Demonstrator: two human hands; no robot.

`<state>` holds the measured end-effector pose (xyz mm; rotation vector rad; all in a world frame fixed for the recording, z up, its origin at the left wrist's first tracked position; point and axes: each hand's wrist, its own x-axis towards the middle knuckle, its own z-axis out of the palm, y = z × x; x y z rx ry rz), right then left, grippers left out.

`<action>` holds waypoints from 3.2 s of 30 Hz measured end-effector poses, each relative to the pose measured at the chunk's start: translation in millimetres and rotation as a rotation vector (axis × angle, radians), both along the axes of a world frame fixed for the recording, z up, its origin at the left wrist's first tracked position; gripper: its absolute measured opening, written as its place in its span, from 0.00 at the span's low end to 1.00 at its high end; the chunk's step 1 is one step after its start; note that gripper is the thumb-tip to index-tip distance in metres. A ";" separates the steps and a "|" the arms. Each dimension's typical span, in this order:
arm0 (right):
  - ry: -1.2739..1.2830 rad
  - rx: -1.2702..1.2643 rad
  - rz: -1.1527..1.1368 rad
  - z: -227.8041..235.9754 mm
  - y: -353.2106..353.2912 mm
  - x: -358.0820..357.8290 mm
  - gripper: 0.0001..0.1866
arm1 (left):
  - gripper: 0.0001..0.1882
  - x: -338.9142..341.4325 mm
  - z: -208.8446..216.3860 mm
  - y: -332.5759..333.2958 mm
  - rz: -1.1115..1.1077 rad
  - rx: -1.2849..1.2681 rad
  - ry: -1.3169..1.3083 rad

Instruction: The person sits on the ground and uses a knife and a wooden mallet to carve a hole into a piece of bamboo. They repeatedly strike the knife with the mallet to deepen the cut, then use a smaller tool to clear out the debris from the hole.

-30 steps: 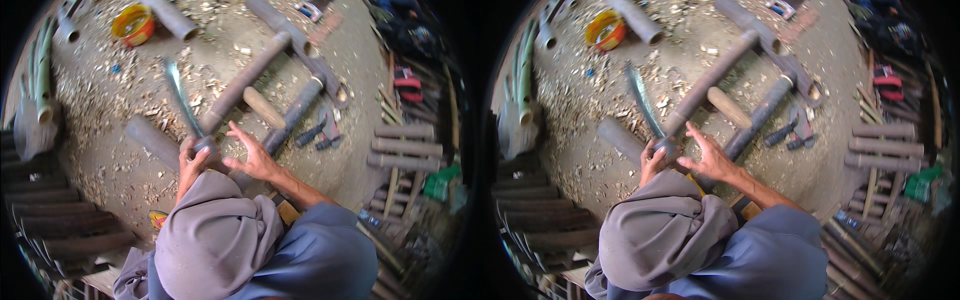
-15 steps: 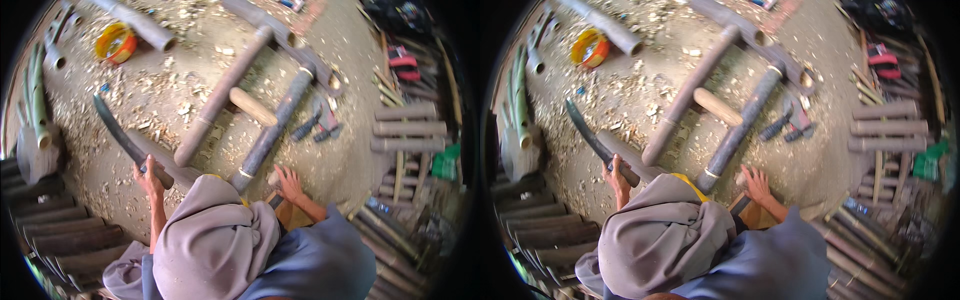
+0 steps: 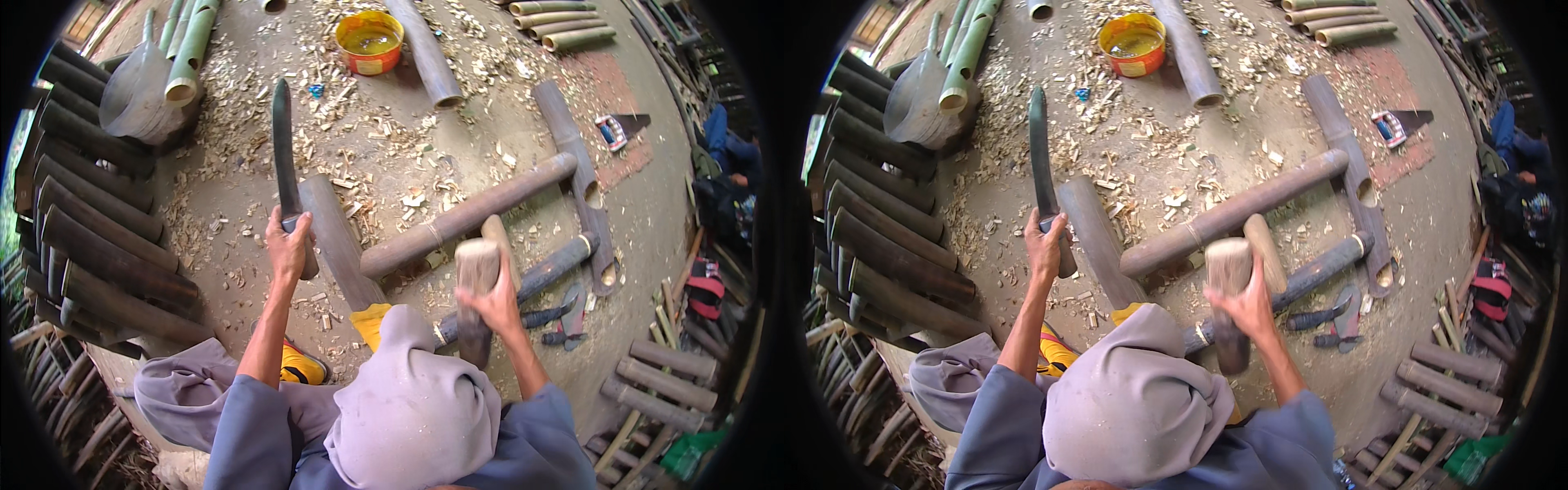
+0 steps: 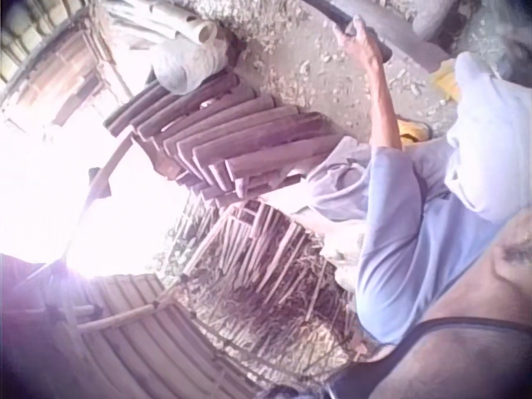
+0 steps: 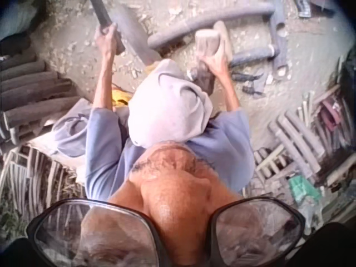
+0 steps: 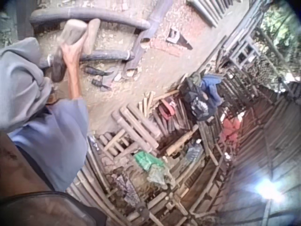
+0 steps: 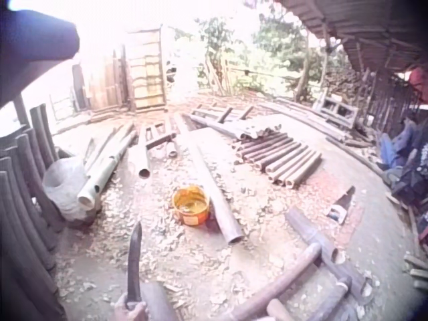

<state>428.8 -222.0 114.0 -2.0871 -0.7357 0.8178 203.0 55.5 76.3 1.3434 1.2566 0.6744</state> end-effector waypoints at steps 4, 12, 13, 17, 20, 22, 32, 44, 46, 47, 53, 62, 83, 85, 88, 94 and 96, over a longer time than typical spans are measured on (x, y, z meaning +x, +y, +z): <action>-0.209 -0.004 -0.043 -29.1 70.0 18.9 0.58 | 0.15 1.8 -2.9 5.6 -0.060 0.175 0.151; -0.599 -0.205 -0.153 -100.0 13.3 -24.5 0.53 | 0.21 21.6 13.0 68.7 -0.270 0.258 0.297; -0.586 -0.216 -0.166 -107.4 8.6 -22.5 0.52 | 0.21 33.2 11.4 84.2 -0.298 0.306 0.331; -0.713 -0.158 -0.170 -119.6 5.7 -20.6 0.48 | 0.23 89.6 15.3 153.4 -0.453 0.612 0.498; -0.768 -0.133 -0.152 -124.7 4.5 -22.6 0.48 | 0.18 138.7 33.6 197.1 -0.552 0.694 0.688; -0.783 -0.150 -0.139 -125.3 1.8 -21.9 0.48 | 0.15 176.5 46.8 211.3 -0.633 0.604 0.816; -0.129 0.286 -0.242 -48.8 133.9 46.8 0.27 | 0.20 146.8 18.8 184.1 -0.419 0.187 0.217; 0.614 0.546 -0.809 -99.3 309.7 154.5 0.09 | 0.13 -25.8 5.7 75.2 0.023 0.022 -0.149; 0.550 0.600 -0.871 -96.2 340.8 165.5 0.08 | 0.13 -44.4 2.9 69.6 0.080 0.015 -0.172; 0.518 0.630 -0.905 -92.9 358.3 174.9 0.08 | 0.13 -49.8 1.4 69.8 0.085 0.023 -0.152; 0.468 0.814 -0.401 -62.9 417.1 213.6 0.21 | 0.12 -42.6 -4.5 84.7 0.001 0.150 0.014; -0.417 0.253 0.148 -47.1 207.7 106.2 0.13 | 0.18 39.4 31.4 186.3 -0.521 0.630 0.478; -0.445 -0.375 -0.108 -73.5 -19.4 -64.2 0.49 | 0.16 174.4 53.1 230.3 -0.831 0.685 1.122; -0.516 -0.347 -0.193 -73.3 -0.6 -51.0 0.51 | 0.17 133.0 55.3 221.9 -0.832 0.707 0.968; -0.511 -0.348 -0.168 -103.1 3.3 -30.6 0.48 | 0.14 50.6 34.1 196.6 -0.817 0.912 0.572; -0.181 -0.168 -0.073 -72.4 22.4 -15.8 0.45 | 0.17 -89.7 22.5 120.1 -0.892 0.469 0.496; -0.052 -0.138 0.037 -42.0 38.1 -20.1 0.45 | 0.20 -121.9 8.9 100.3 -0.858 0.331 0.497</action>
